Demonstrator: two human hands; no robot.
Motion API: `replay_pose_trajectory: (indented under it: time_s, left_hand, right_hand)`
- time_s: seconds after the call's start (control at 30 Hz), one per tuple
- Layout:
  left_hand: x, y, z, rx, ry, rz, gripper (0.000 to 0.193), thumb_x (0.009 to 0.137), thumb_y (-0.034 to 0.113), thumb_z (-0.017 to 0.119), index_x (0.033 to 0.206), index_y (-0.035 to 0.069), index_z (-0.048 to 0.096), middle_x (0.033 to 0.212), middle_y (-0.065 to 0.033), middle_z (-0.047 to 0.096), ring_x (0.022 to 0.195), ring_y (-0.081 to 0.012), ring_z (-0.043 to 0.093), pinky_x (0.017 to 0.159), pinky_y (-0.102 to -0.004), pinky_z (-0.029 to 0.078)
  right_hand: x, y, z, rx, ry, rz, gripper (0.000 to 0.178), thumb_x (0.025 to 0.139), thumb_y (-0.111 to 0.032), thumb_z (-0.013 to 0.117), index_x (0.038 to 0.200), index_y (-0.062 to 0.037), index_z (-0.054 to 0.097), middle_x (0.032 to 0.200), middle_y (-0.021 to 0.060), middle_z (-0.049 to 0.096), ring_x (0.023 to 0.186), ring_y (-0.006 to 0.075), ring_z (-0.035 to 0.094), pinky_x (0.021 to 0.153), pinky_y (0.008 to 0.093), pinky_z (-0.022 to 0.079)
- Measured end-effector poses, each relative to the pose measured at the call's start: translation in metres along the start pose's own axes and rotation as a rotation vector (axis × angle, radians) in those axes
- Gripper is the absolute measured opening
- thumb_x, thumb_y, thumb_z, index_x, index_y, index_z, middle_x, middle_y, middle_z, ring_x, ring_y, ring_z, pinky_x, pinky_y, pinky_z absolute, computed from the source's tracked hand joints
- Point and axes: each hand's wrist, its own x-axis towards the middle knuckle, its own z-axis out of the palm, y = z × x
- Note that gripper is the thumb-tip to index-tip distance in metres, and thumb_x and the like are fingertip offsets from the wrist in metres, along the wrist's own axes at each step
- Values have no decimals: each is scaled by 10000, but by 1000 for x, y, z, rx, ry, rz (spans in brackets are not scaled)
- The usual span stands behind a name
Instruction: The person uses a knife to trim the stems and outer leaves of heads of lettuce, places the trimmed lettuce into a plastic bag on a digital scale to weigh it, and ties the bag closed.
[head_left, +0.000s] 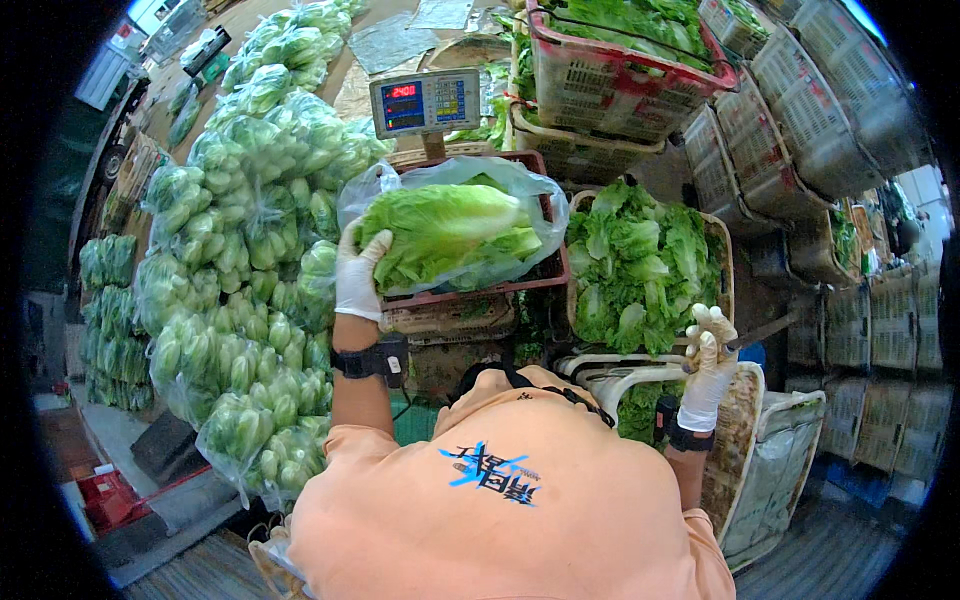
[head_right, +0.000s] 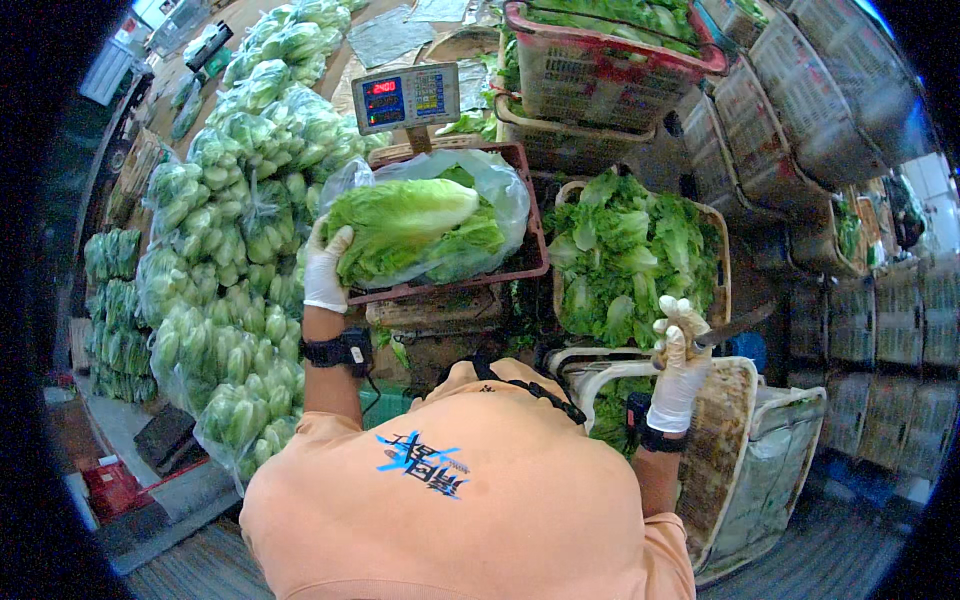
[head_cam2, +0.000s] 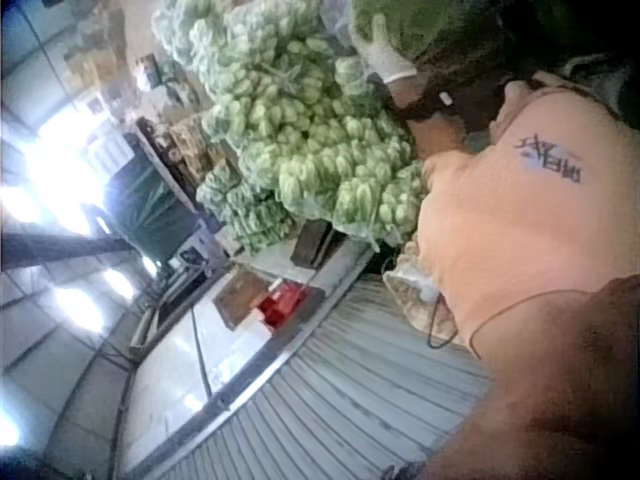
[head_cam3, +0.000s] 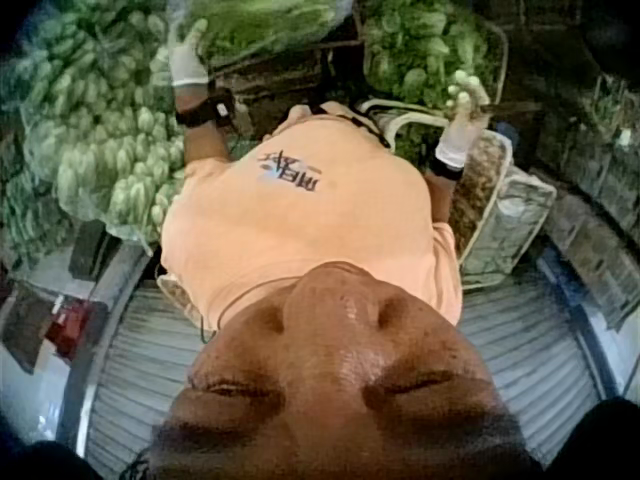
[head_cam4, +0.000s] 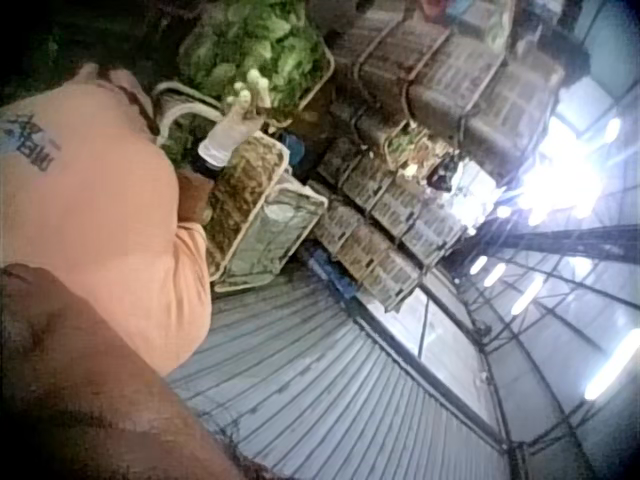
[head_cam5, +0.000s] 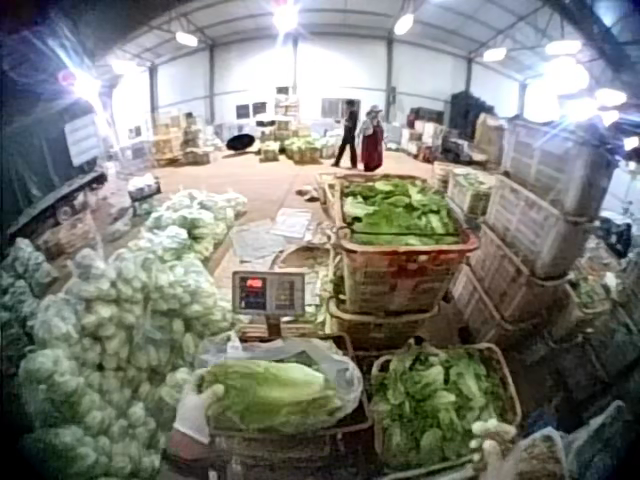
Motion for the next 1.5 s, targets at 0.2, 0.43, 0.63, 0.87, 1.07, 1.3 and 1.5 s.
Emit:
replay_pose_trajectory:
  time_s: [0.2,0.43,0.63,0.87,1.07,1.3,1.5]
  left_hand:
    - [56,-62,36,351,129,151,481,667,104,777,1098,43,573,984,-75,622,869,-162,581,784,-271,466]
    - [117,-182,52,846,240,-5,740,674,327,773,1307,130,444,1319,-228,344,1210,-345,365,997,-389,321]
    - [55,-125,48,472,171,279,433,839,173,616,1232,39,493,1259,-160,458,1171,-256,437,988,-339,347]
    - [-17,-75,37,308,170,271,241,875,65,524,1109,61,580,982,-32,615,759,-90,555,634,-204,437]
    - [-54,-50,-9,350,306,248,218,881,80,528,1092,53,576,977,-32,618,754,-73,550,642,-192,438]
    - [-37,-39,-32,310,330,215,216,881,84,531,1090,50,573,940,-5,604,739,-50,529,619,-169,403]
    - [23,-49,-43,406,238,288,362,835,179,618,1163,48,536,985,-69,601,846,-126,557,719,-249,449]
  right_hand:
    - [-10,15,-18,45,198,116,242,894,-143,545,1121,-60,545,996,70,652,672,45,552,454,137,382]
    - [-54,31,-73,-224,414,307,186,903,-161,532,1062,-64,538,884,22,626,578,26,482,447,143,352]
    - [-124,114,-167,-295,443,608,162,882,-207,566,953,-67,525,678,-12,550,506,38,444,432,171,338]
    - [-224,319,-268,-686,763,847,289,875,-178,518,1099,4,508,950,133,612,760,260,579,684,348,463]
    - [-195,357,-239,-260,719,973,572,863,-182,559,1353,-36,303,1281,181,475,1059,341,534,869,422,439]
    - [-168,284,-188,-309,801,1103,428,852,-160,570,1233,-12,441,1092,224,583,916,337,576,799,386,471]
    - [-184,276,-277,-643,924,467,200,837,-158,552,906,22,602,888,114,621,794,213,536,786,334,442]
